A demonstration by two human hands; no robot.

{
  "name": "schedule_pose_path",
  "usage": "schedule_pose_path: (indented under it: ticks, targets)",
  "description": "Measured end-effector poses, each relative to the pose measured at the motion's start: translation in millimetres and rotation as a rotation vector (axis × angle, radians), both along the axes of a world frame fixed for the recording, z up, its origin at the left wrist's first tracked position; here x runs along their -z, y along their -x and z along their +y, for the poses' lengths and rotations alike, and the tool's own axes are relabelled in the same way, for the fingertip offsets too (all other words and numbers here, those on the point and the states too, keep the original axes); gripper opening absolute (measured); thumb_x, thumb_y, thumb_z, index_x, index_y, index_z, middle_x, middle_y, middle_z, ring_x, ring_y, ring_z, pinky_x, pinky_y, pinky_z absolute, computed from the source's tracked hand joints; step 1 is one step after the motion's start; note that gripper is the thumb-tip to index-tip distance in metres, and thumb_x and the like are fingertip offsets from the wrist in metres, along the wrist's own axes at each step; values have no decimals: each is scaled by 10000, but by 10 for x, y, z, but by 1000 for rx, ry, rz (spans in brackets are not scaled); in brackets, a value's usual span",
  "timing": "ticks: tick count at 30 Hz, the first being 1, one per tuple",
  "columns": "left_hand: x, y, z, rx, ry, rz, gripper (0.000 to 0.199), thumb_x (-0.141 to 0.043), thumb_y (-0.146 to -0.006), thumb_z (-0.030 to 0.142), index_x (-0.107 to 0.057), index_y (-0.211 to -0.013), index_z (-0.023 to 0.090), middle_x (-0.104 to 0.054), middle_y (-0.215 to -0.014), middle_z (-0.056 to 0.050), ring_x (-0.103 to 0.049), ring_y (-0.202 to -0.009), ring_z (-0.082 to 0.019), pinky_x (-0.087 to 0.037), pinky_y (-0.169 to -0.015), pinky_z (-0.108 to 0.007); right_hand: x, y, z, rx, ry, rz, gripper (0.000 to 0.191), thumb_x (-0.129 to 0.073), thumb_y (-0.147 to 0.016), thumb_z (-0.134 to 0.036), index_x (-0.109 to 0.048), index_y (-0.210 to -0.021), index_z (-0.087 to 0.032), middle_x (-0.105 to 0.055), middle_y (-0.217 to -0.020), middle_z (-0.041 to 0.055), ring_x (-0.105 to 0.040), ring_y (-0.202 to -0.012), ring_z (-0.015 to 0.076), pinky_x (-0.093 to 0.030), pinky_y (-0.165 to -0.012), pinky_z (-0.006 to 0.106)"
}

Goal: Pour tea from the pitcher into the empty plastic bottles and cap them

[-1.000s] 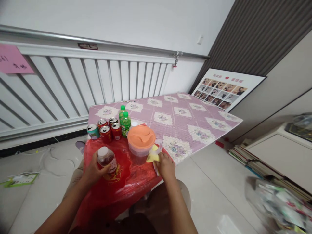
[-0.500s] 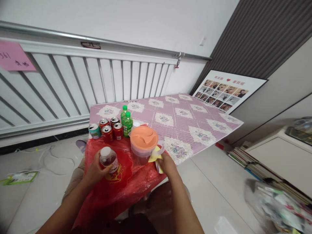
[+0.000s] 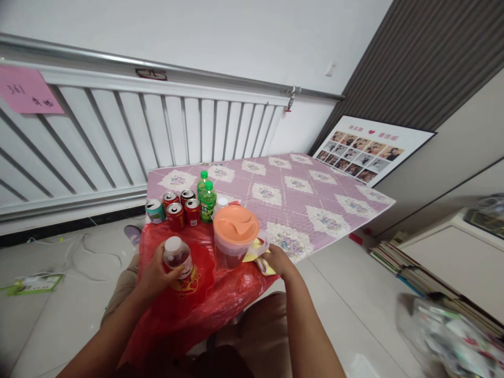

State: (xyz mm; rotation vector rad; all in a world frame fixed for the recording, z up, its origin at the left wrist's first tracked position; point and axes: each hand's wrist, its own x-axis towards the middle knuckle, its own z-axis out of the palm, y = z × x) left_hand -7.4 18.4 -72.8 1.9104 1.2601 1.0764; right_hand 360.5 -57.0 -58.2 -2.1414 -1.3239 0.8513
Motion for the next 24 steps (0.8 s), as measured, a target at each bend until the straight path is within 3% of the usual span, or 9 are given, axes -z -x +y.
schedule_pose_path:
  ticks: [10, 14, 18, 24]
  targets:
    - [49, 12, 12, 42, 90, -57, 670, -715, -693, 315, -443, -1290, 176, -632, -1272, -122, -630, -1186, -293, -501, -1046, -455, -67, -102, 44, -48, 10, 171, 305, -640, -739, -306, -785, -979, -186, -789, -1011, 78, -710, -948, 264, -539, -854, 325]
    - [34, 9, 10, 39, 91, -48, 664, -706, -696, 324, -443, -1286, 169, -630, -1268, -129, -627, -1190, -301, -498, -1051, -459, -74, -193, 54, -10, 38, 229, 304, -646, -754, -331, -774, -978, -172, -795, -928, 92, -720, -880, 251, -550, -811, 324]
    - [35, -2, 7, 44, 80, -52, 662, -705, -706, 344, -446, -1289, 165, -628, -1259, -124, -635, -1174, -299, -511, -1038, -451, -62, -298, 41, 52, 49, 296, 324, -529, -849, -362, -742, -979, -155, -791, -893, 102, -736, -848, 239, -566, -762, 326]
    - [31, 4, 8, 70, 110, -65, 671, -694, -701, 304, -428, -1300, 159, -612, -1297, -137, -604, -1222, -308, -479, -1076, -472, 44, -377, -66, 144, -49, 411, 274, -527, -834, -349, -708, -951, -180, -788, -917, 115, -745, -910, 255, -577, -786, 356]
